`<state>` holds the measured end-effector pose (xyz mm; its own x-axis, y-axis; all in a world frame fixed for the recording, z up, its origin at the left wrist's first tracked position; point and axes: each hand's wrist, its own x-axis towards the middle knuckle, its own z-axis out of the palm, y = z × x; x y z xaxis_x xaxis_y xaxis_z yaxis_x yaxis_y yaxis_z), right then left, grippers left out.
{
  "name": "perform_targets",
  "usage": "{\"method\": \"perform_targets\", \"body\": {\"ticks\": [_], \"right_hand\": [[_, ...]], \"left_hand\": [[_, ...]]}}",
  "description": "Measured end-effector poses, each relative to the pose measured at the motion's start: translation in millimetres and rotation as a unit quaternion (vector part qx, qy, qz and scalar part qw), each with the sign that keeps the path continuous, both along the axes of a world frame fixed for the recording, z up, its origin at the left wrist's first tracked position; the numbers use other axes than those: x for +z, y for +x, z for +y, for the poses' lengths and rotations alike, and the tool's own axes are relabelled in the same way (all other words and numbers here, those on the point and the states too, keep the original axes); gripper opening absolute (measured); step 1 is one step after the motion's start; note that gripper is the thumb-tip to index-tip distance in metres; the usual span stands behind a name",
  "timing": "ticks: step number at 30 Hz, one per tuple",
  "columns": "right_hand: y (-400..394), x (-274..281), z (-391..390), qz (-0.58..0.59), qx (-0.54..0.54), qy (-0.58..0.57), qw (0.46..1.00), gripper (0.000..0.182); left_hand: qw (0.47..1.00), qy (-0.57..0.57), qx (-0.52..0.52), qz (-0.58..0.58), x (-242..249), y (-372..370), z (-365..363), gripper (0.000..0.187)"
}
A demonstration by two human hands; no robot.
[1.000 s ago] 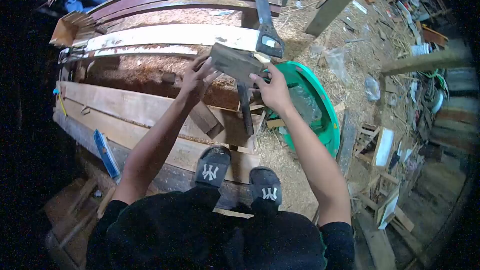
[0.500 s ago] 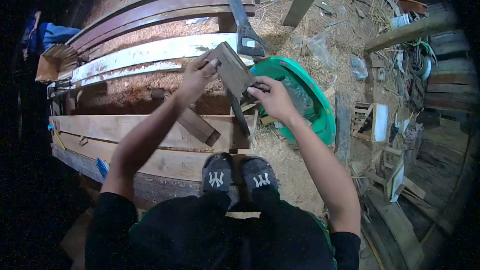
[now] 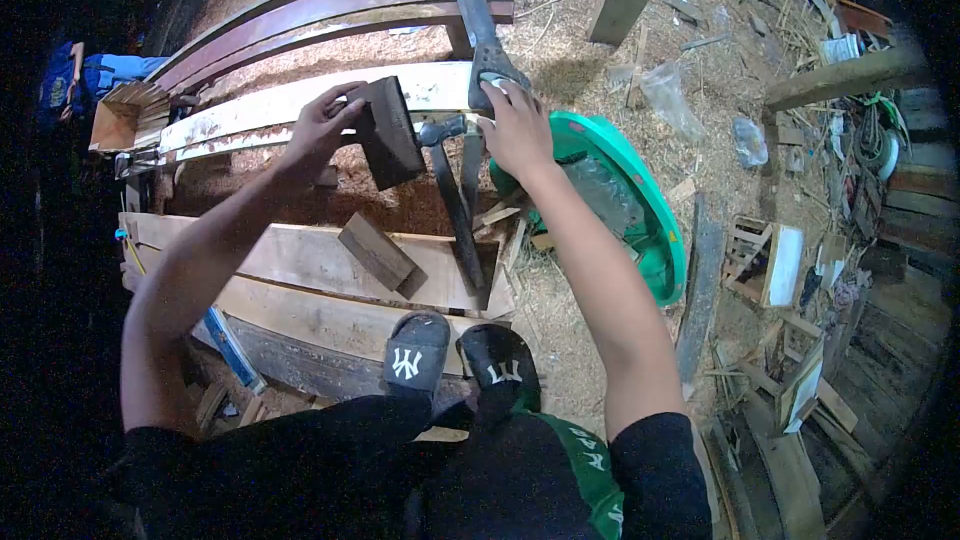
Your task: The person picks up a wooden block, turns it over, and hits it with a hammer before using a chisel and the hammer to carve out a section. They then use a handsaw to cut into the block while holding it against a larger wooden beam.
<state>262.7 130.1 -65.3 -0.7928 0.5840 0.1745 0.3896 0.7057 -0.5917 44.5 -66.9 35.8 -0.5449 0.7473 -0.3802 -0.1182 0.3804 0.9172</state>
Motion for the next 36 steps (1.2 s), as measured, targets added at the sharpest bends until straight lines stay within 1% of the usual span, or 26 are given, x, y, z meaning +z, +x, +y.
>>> {"method": "perform_targets", "body": {"ticks": [1, 3, 4, 5, 6, 9, 10, 12, 13, 14, 15, 16, 17, 18, 20, 22, 23, 25, 26, 28, 29, 31, 32, 33, 35, 36], "right_hand": [[-2, -8, 3, -0.001, 0.002, -0.002, 1.0, 0.05], [0, -22, 8, -0.08, 0.019, 0.085, 0.993, 0.056], [-2, -19, 9, -0.081, 0.019, 0.084, 0.993, 0.056], [-3, -16, 10, -0.135, 0.04, 0.089, 0.986, 0.06], [-2, -14, 11, -0.19, 0.062, 0.093, 0.975, 0.063], [3, -20, 18, -0.192, 0.059, 0.043, 0.979, 0.068], [7, -22, 20, -0.194, 0.058, 0.044, 0.978, 0.068], [16, -31, 19, -0.088, -0.001, -0.065, 0.994, 0.054], [21, -36, 21, -0.088, -0.006, -0.068, 0.994, 0.054], [26, -41, 24, -0.008, -0.084, -0.15, 0.985, 0.044], [33, -49, 27, 0.072, -0.16, -0.229, 0.958, 0.035], [39, -53, 26, 0.199, -0.142, -0.259, 0.934, 0.023], [56, -56, 20, 0.181, -0.173, -0.288, 0.924, 0.02], [78, -42, 3, 0.163, -0.203, -0.315, 0.913, 0.018], [113, -53, -21, 0.174, -0.215, -0.33, 0.902, 0.012], [141, -39, -45, 0.199, -0.221, -0.367, 0.881, 0.013], [151, -28, -53, 0.198, -0.225, -0.366, 0.881, 0.013], [168, -11, -64, 0.219, -0.269, -0.486, 0.802, 0.02], [174, -11, -70, 0.218, -0.272, -0.484, 0.803, 0.02], [180, -12, -80, 0.281, -0.279, -0.469, 0.79, 0.029], [181, -12, -82, 0.282, -0.278, -0.469, 0.79, 0.029], [179, -8, -88, 0.319, -0.283, -0.487, 0.762, 0.033], [179, -7, -91, 0.318, -0.291, -0.507, 0.746, 0.031], [178, -9, -92, 0.32, -0.292, -0.508, 0.744, 0.031], [177, -13, -96, 0.306, -0.27, -0.469, 0.784, 0.037], [174, -12, -97, 0.326, -0.27, -0.489, 0.762, 0.035]], "left_hand": [[0.999, 0.021, 0.024, -0.011, -9, 9, 5, 0.036], [0.998, 0.034, 0.052, -0.02, -28, 25, 15, 0.033], [0.998, 0.018, 0.051, -0.017, -35, 31, 21, 0.035], [0.999, 0.001, 0.05, -0.013, -41, 36, 27, 0.036], [0.997, 0.027, 0.065, -0.028, -46, 44, 34, 0.035], [0.996, 0.059, 0.06, -0.019, -56, 55, 54, 0.036], [0.997, 0.064, 0.044, 0.004, -63, 52, 61, 0.037], [0.997, 0.065, 0.05, 0.011, -67, 50, 77, 0.038], [0.996, 0.064, 0.056, 0.019, -68, 52, 82, 0.039], [0.994, 0.079, 0.07, 0.031, -68, 54, 89, 0.037], [0.994, 0.078, 0.065, 0.031, -71, 54, 94, 0.037], [0.993, 0.078, 0.064, 0.065, -75, 51, 101, 0.036], [0.99, 0.078, 0.064, 0.098, -80, 49, 109, 0.034], [0.986, 0.085, 0.075, 0.123, -86, 49, 117, 0.031], [0.985, 0.089, 0.059, 0.139, -113, 35, 132, 0.03], [0.98, 0.085, 0.034, 0.175, -131, 32, 141, 0.026], [0.981, 0.086, 0.031, 0.172, -133, 34, 145, 0.026], [0.968, 0.028, 0.026, 0.247, -137, 38, 153, 0.025], [0.969, 0.029, 0.025, 0.245, -141, 40, 157, 0.025], [0.912, -0.056, -0.003, 0.406, -145, 42, 163, 0.036], [0.912, -0.056, -0.003, 0.407, -147, 44, 166, 0.036], [0.907, -0.046, 0.036, 0.416, -148, 51, 173, 0.034], [0.919, -0.057, 0.032, 0.389, -147, 48, 177, 0.041], [0.918, -0.058, 0.03, 0.391, -143, 48, 180, 0.041], [0.886, -0.125, 0.002, 0.446, -139, 54, 182, 0.039], [0.885, -0.128, 0.003, 0.447, -143, 57, 181, 0.039]]}}
